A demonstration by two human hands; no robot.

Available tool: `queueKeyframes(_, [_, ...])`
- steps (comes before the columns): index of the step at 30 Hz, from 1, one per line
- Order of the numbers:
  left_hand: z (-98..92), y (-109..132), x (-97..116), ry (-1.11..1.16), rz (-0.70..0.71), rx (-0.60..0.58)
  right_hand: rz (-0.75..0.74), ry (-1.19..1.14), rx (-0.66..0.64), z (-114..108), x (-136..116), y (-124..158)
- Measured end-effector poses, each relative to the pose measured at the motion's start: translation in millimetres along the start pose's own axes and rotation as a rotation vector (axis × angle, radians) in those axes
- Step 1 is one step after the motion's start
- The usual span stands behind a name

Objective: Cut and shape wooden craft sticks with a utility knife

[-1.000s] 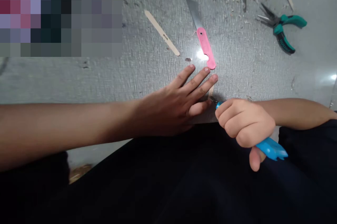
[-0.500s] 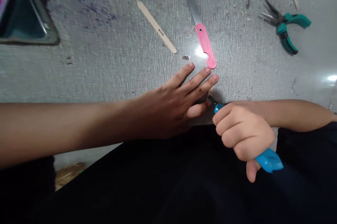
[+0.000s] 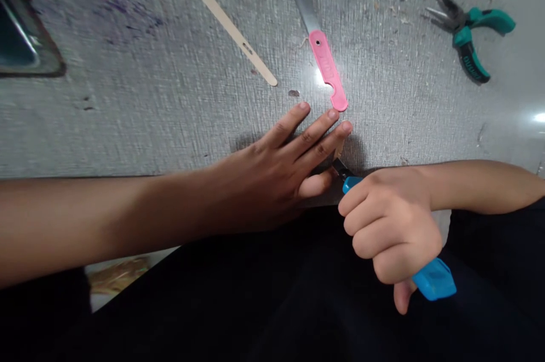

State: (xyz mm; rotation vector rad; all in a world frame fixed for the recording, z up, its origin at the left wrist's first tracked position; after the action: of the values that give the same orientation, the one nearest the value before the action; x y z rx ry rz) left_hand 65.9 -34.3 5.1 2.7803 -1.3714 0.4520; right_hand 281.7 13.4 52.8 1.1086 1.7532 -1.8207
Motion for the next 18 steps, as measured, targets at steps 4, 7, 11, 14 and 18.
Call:
queueKeyframes(4, [0.6, 1.9, 1.6, -0.012, 0.010, 0.019, 0.013, -0.043, 0.075, 0.1, 1.9, -2.4])
queueKeyframes(7, [1.4, 2.9, 2.9, 0.002, 0.014, 0.019, 0.021, -0.071, 0.050, -2.9, 3.0, -5.0])
queueKeyframes(11, [0.7, 3.4, 4.7, 0.032, 0.003, 0.017, 0.043, -0.082, -0.021, -4.4, 4.7, -6.5])
queueKeyframes(14, [-3.1, 2.8, 6.5, 0.044, 0.007, 0.025, 0.044, -0.092, -0.022, -1.2, 4.4, -6.8])
queueKeyframes(18, [-9.0, 1.6, 8.7, 0.003, 0.003, 0.005, 0.088, -0.093, 0.066, 5.1, -3.9, -7.9])
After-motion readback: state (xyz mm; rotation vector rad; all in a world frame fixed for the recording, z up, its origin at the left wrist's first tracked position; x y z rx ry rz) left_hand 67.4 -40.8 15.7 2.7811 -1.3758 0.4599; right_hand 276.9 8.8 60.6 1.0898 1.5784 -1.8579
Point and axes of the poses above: each hand's wrist, its own y-axis away from the middle knuckle, its own z-axis out of the palm, x = y × z, the point moved 2 cm from there along -y, towards the middle knuckle, and after that the axes turned 6 degrees about -y, right-handed, at the moved point
